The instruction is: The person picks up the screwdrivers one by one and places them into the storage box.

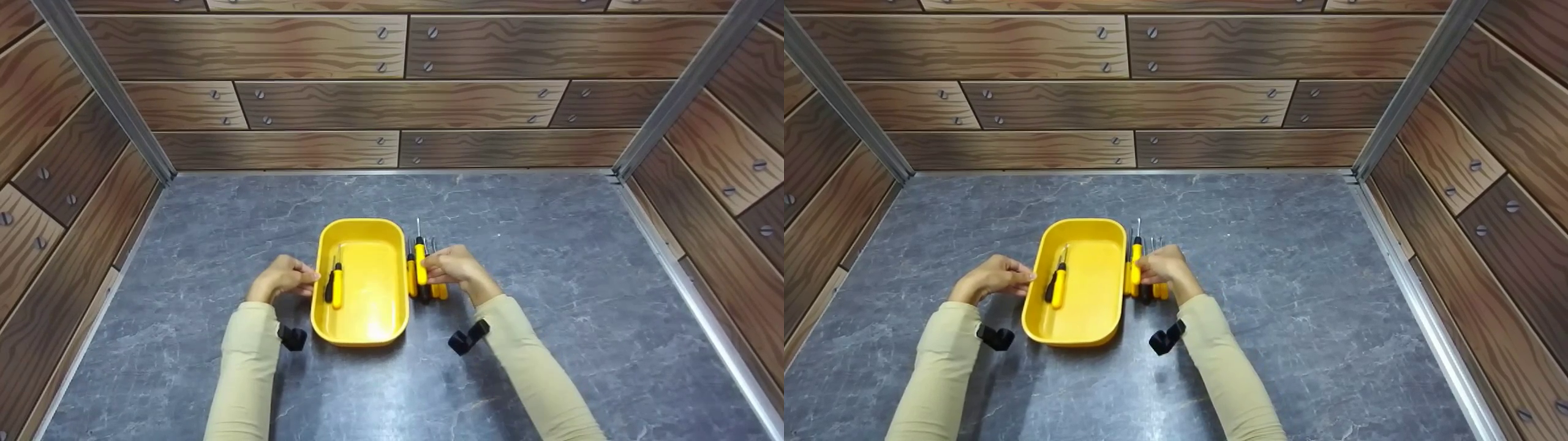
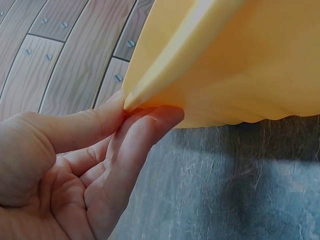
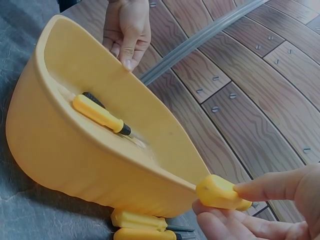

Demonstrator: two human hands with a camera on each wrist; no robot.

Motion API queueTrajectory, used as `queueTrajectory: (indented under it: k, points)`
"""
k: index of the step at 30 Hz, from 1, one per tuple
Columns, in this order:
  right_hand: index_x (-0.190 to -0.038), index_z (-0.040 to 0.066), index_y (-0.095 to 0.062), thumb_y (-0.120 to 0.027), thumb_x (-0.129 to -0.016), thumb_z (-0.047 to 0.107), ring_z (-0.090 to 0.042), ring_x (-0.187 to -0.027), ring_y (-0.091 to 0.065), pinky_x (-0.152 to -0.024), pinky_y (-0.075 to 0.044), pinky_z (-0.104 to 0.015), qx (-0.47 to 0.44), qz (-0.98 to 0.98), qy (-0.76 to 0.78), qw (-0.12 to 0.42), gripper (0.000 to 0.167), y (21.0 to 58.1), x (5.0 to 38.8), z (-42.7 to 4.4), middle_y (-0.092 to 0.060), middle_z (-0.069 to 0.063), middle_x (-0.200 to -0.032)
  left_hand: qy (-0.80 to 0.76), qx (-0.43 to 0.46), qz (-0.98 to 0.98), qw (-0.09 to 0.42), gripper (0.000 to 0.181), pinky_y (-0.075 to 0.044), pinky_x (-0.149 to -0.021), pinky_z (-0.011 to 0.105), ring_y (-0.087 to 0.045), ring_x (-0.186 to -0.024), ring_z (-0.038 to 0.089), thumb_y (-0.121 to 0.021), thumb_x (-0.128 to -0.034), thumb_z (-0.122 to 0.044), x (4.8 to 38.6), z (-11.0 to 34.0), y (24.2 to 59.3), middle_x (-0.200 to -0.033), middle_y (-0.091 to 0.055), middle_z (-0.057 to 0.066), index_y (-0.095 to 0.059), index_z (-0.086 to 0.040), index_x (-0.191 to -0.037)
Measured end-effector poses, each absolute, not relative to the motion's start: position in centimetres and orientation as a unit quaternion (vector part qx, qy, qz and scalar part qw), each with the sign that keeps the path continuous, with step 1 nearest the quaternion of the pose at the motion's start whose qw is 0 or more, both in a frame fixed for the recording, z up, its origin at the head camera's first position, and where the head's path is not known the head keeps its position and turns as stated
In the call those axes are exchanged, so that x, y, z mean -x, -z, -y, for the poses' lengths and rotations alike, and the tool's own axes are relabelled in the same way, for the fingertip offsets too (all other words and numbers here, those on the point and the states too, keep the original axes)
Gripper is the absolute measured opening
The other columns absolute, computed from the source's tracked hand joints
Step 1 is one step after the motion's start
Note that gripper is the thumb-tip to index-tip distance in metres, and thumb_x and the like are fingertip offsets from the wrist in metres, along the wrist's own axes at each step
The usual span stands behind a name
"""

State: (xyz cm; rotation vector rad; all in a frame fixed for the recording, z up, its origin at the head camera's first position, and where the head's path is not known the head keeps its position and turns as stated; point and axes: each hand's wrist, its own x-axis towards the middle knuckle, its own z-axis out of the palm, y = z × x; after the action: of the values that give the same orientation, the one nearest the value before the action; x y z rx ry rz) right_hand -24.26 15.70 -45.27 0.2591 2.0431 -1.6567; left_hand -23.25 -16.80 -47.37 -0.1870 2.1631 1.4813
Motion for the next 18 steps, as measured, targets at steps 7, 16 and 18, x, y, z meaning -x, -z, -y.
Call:
queueTrajectory:
  k: [7, 16, 18]
  points:
    - [-0.118, -0.016, -0.058, -0.060, -0.087, 0.002, -0.007, -0.058, -0.065, -0.061, -0.063, -0.020, -0.092, -0.749, 0.608, 0.247, 0.036, 45.2, 24.2, -15.4, -0.066, 0.003, -0.062, -0.545, 0.074, -0.795, 0.255, 0.030, -0.065, -0.068, 0.024, -0.065, -0.060, 0.006, -0.062, -0.0926, -0.005, 23.3, 16.8, 47.3, -0.071, -0.066, 0.002, -0.060, 0.016, -0.115]
    - [-0.117, -0.016, -0.058, -0.060, -0.087, 0.002, -0.008, -0.057, -0.065, -0.059, -0.062, -0.019, -0.101, -0.748, 0.608, 0.246, 0.035, 44.9, 24.2, -14.7, -0.065, 0.001, -0.061, -0.547, 0.068, -0.795, 0.253, 0.030, -0.064, -0.066, 0.022, -0.065, -0.060, 0.006, -0.061, -0.0930, -0.004, 23.2, 16.8, 47.3, -0.070, -0.066, 0.001, -0.060, 0.017, -0.114]
    - [-0.117, -0.016, -0.058, -0.060, -0.087, 0.002, -0.008, -0.056, -0.065, -0.058, -0.062, -0.018, -0.106, -0.746, 0.609, 0.247, 0.035, 45.0, 24.2, -14.6, -0.064, 0.000, -0.061, -0.547, 0.068, -0.795, 0.252, 0.030, -0.064, -0.067, 0.023, -0.065, -0.059, 0.006, -0.061, -0.0930, -0.004, 23.2, 16.8, 47.4, -0.069, -0.066, 0.001, -0.060, 0.017, -0.114]
